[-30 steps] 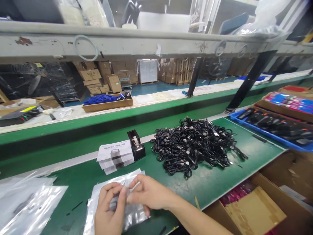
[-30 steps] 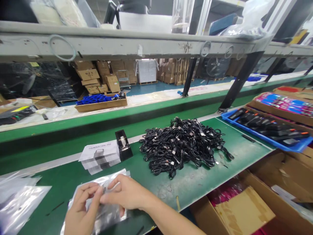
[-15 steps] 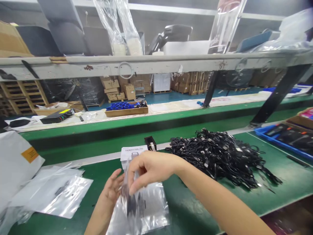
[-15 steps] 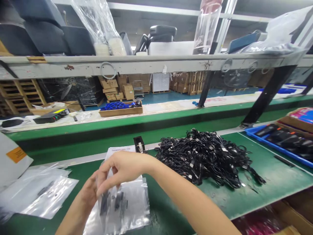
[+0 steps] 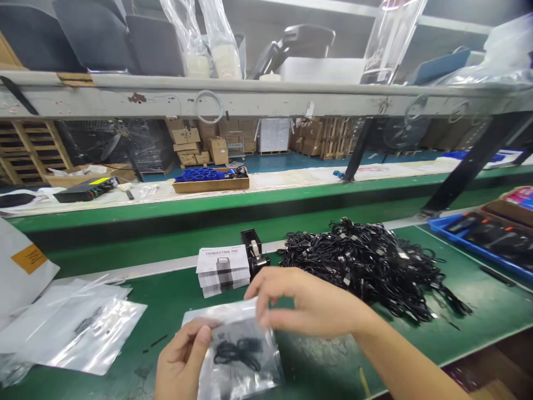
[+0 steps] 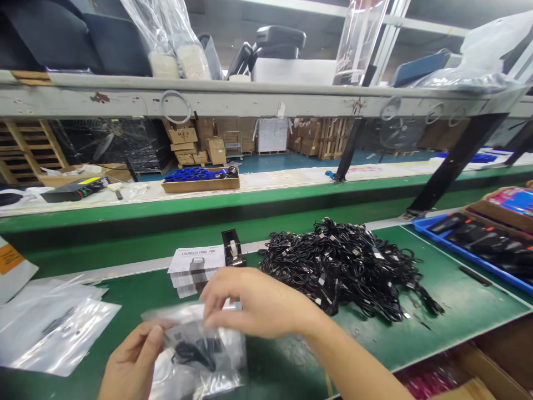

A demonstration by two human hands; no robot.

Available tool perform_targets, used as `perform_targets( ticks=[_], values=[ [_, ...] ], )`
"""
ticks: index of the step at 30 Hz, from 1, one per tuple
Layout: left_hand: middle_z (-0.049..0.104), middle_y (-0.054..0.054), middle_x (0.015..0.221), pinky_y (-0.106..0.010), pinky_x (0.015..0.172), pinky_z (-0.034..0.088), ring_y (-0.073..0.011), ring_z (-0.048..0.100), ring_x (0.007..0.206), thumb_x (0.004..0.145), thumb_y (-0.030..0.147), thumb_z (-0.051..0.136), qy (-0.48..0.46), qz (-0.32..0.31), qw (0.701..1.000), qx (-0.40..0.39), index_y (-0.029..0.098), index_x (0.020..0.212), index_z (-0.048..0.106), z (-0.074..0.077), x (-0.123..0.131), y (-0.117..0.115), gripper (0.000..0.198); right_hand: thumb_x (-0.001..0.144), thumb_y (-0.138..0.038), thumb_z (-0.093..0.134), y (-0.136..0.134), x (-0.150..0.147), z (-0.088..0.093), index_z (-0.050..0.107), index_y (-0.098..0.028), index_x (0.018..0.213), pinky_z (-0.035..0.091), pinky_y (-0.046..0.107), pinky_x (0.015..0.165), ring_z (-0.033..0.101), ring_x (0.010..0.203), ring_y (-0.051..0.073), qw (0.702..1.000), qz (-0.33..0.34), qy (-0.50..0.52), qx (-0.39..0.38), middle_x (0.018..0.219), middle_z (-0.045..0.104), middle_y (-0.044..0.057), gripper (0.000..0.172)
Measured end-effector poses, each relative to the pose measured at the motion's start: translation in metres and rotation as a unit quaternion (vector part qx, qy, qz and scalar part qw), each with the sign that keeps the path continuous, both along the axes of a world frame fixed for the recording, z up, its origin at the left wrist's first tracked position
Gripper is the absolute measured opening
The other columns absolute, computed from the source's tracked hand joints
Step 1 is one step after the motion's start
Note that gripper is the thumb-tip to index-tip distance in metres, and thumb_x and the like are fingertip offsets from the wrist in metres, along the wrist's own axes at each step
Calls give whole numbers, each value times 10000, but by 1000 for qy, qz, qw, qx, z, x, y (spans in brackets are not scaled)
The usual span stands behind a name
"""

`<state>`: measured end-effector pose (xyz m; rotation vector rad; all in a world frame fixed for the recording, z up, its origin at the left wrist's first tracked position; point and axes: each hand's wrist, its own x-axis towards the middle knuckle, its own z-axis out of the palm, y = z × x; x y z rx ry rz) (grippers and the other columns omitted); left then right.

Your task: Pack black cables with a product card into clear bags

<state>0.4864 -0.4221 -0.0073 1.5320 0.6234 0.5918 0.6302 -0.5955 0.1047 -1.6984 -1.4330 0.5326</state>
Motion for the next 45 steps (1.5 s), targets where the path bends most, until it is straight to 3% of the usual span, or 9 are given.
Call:
perform_targets(
  ticks=[5,9,10,15,20,29,36,40,45],
  values=[
    [673,-16,774,-184,696,446,-158,574,782,597,551,633,22,78,997,12,200,726,652,9,12,-10,375,509,-269,790,10,-11,-58,226,-255,1342,395,323,868,480,1039,199,977,-125,172,4,1217,492,55,1006],
    [662,-2,742,-186,597,465,-143,586,692,602,586,608,23,107,993,-37,194,769,630,6,19,-11,427,742,-293,590,24,-18,-93,626,-149,965,435,291,720,567,770,165,959,-178,218,18,828,644,38,268],
    [660,5,724,-188,573,466,-138,587,668,608,589,602,17,116,991,-60,198,773,621,5,20,-11,424,808,-301,493,27,-18,-97,658,-136,844,436,285,694,570,727,156,955,-177,237,28,751,642,39,236],
    [664,22,685,-203,547,483,-139,596,637,610,590,603,1,121,983,-135,225,814,586,-3,23,-9,419,718,-314,612,35,-15,-99,640,-172,972,438,263,683,576,754,153,935,-204,284,53,836,659,37,292],
    [702,-27,800,-237,661,481,-200,607,778,510,626,641,102,56,993,-28,205,836,628,-2,22,-2,532,754,-275,556,36,-12,-96,684,-138,725,415,240,605,554,660,138,943,-225,236,63,696,649,32,190],
    [685,-57,966,-302,783,462,-259,583,920,570,532,654,138,-30,990,21,209,864,687,4,15,13,438,725,-137,535,28,0,-89,712,-194,819,430,228,620,584,695,136,961,-176,198,74,778,688,27,209],
    [691,-64,965,-302,706,490,-257,591,942,619,587,559,-5,-45,977,-208,234,954,593,21,23,5,488,622,44,409,21,2,-97,720,-210,736,435,221,684,585,740,120,972,-160,125,121,756,643,5,418],
    [677,-7,719,-228,631,458,-180,599,722,535,485,712,82,-38,992,-82,195,814,605,13,30,-6,417,678,10,401,16,1,-95,698,-254,817,426,234,732,573,820,121,982,-142,55,110,875,615,-5,420],
    [636,19,671,-211,675,447,-164,580,753,598,449,688,108,-45,990,-80,180,730,604,-7,29,-13,310,815,-214,417,24,27,-92,526,-215,1094,432,262,722,571,758,116,940,-336,36,54,1120,495,62,300]
  ],
)
